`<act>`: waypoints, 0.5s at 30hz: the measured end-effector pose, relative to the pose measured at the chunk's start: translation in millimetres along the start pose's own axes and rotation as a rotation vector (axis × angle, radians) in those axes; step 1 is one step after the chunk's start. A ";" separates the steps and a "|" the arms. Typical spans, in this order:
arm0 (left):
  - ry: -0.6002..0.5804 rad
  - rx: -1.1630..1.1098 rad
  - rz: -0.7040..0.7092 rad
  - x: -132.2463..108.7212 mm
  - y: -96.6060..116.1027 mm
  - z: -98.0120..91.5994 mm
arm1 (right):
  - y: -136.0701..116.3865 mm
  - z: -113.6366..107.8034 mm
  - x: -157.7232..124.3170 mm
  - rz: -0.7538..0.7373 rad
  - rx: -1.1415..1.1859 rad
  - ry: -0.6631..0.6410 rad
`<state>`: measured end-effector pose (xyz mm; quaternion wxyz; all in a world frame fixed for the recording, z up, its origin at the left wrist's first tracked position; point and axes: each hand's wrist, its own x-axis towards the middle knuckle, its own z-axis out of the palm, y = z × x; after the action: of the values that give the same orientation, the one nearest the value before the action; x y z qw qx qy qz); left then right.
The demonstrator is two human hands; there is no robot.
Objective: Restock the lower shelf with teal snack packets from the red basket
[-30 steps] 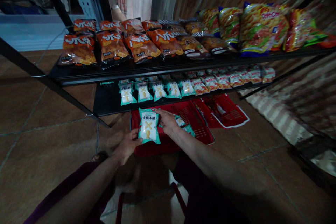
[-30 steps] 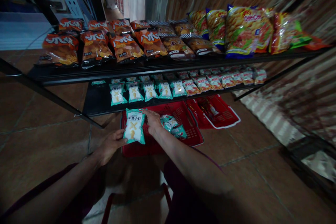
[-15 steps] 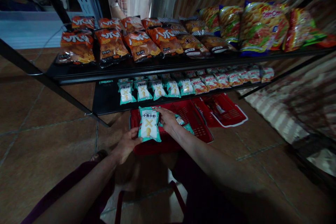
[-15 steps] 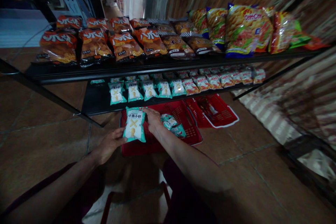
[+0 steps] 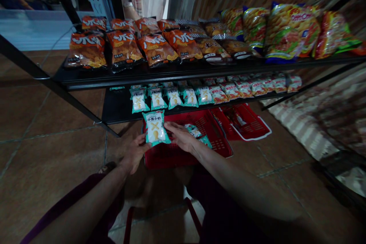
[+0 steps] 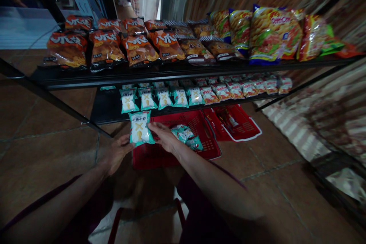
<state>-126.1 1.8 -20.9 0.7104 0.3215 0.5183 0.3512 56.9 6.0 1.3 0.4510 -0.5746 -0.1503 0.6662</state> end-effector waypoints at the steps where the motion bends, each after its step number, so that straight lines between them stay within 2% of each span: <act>1: 0.018 0.002 0.012 0.7 0.0 0.0 | 3.3 -1.9 -2.7 0.009 0.001 -0.037; 6: 0.020 0.005 0.025 -0.6 0.6 4.7 | 18.6 -11.6 -6.4 -0.052 -0.030 -0.145; 15: 0.005 -0.009 0.022 -3.7 4.9 7.9 | 18.7 -5.9 -4.6 -0.182 -0.128 -0.072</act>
<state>-120.1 0.7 -13.0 0.7068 0.3230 0.5148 0.3621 53.9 -9.7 -11.0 0.4663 -0.5620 -0.2601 0.6317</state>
